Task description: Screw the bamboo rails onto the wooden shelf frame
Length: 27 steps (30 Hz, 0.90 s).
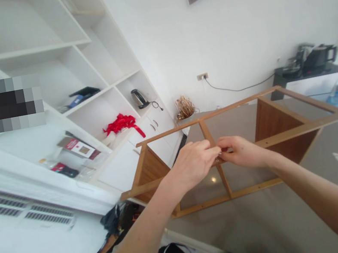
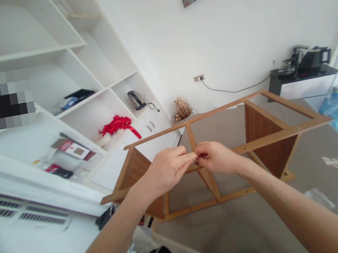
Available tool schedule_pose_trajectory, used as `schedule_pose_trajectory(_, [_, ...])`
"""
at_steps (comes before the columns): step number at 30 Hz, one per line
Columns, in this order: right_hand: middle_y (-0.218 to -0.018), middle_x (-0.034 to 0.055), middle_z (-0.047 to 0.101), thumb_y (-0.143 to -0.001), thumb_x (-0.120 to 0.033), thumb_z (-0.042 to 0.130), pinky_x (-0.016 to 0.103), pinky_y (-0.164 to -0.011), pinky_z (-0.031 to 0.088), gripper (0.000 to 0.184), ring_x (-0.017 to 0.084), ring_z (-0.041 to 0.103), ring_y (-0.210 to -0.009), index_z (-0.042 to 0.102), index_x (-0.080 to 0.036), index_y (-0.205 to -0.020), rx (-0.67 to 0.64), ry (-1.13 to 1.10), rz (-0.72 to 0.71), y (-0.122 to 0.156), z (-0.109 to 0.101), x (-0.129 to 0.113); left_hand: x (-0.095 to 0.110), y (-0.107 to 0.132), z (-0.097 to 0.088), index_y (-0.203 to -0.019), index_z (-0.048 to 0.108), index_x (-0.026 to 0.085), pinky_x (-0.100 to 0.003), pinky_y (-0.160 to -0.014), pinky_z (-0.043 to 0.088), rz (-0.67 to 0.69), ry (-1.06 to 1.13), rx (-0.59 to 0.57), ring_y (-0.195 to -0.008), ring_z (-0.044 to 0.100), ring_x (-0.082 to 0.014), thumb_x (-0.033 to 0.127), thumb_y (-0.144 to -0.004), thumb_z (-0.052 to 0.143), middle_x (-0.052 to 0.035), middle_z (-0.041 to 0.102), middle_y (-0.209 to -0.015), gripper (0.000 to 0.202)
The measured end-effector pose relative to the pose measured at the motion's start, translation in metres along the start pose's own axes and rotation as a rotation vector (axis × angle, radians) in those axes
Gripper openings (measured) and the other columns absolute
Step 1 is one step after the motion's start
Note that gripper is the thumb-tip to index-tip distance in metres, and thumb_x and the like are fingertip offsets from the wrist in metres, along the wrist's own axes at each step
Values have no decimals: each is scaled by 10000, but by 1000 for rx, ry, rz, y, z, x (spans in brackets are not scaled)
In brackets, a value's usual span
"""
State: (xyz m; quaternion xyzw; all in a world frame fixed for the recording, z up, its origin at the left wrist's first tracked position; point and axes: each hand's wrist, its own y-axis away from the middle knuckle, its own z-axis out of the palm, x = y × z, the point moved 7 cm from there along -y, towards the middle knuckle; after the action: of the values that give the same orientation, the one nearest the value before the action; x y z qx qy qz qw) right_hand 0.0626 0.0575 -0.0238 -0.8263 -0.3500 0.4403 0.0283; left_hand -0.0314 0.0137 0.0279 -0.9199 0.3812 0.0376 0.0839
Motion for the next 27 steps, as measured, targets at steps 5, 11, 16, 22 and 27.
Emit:
schedule_pose_trajectory(5, [-669,-21,515,-734,-109,500,247,-609,349,119,118,476,-643,536,-179,-645,1,-21,6,1,-1,0,0,4,2,-1040,651,245,-282,-657,361,-104,128,75,-719,547,-154,383,-952,436,-8,582,-782,270])
schedule_pose_trajectory(11, [-668,-20,502,-752,-134,477,250,-613,354,143,120,481,-648,508,-183,-622,-1,-23,12,1,0,1,4,5,12,-754,659,190,-276,-614,349,-362,173,242,-667,531,-141,356,-968,363,-26,551,-716,402])
schedule_pose_trajectory(16, [-661,-28,500,-759,-132,492,241,-596,353,143,111,472,-632,518,-183,-628,8,-11,11,1,0,1,6,9,14,-884,674,213,-260,-649,379,-404,259,284,-715,545,-143,324,-952,402,-22,555,-770,301])
schedule_pose_trajectory(22, [-766,1,613,-797,-146,517,249,-654,398,153,128,549,-705,664,-182,-769,-14,-29,34,1,1,1,-12,23,18,-898,646,180,-250,-645,395,-524,438,376,-699,536,-136,335,-870,559,-13,574,-791,180])
schedule_pose_trajectory(27, [-761,0,619,-787,-135,520,246,-646,405,156,123,552,-685,663,-184,-748,4,-23,29,1,0,0,-15,22,16,-841,688,169,-257,-701,402,-365,595,337,-736,538,-134,248,-925,470,-23,571,-783,246])
